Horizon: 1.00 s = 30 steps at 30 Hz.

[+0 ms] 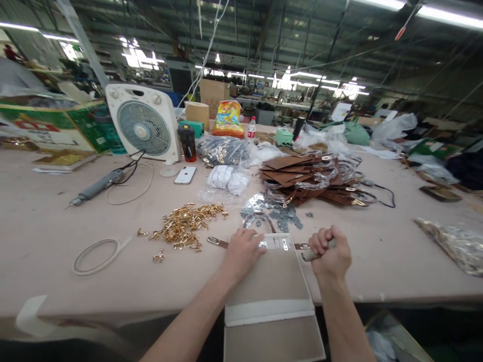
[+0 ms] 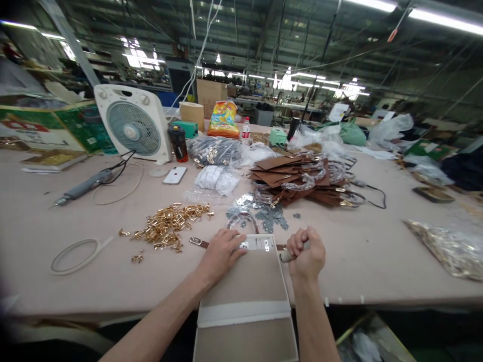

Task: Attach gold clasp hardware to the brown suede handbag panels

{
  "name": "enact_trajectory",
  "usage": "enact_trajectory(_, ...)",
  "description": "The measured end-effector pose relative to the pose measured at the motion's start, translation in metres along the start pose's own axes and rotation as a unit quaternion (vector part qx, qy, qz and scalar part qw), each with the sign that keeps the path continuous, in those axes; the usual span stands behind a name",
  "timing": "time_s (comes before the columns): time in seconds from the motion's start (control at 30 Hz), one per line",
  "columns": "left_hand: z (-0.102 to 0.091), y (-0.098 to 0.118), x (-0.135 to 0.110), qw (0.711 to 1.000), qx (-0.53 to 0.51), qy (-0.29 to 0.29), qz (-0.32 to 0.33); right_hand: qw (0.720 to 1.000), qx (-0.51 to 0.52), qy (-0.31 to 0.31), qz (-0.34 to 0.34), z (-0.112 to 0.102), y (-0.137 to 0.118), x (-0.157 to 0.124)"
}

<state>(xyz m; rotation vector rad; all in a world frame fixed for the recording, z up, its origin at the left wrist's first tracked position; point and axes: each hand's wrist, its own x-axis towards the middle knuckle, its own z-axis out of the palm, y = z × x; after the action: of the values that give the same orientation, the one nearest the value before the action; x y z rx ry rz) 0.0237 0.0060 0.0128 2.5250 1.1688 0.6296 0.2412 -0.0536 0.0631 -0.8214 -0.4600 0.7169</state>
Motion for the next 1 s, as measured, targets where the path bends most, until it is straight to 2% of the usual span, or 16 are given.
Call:
enact_trajectory(0.17, 0.014, 0.012, 0.007, 0.999, 0.013, 0.038, -0.032, 0.999, -0.017, -0.035, -0.007, 0.027, 0.014, -0.005)
enact_trajectory(0.37, 0.012, 0.004, -0.004, 0.998, 0.01, 0.064, -0.005, 0.994, -0.037, -0.096, -0.036, 0.051, 0.057, -0.013)
enact_trajectory(0.6, 0.016, -0.002, -0.005, 0.998, -0.007, 0.063, -0.021, 0.978, -0.012, -0.181, -0.101, 0.052, 0.082, -0.028)
enact_trajectory(0.77, 0.015, -0.004, -0.004, 0.998, -0.024, 0.051, -0.022, 0.969, -0.028, -0.203, -0.136, 0.051, 0.09, -0.037)
enact_trajectory(1.0, 0.011, -0.003, -0.005, 0.998, -0.037, 0.039, -0.027, 0.958, -0.108, -0.195, -0.18, 0.051, 0.103, -0.042)
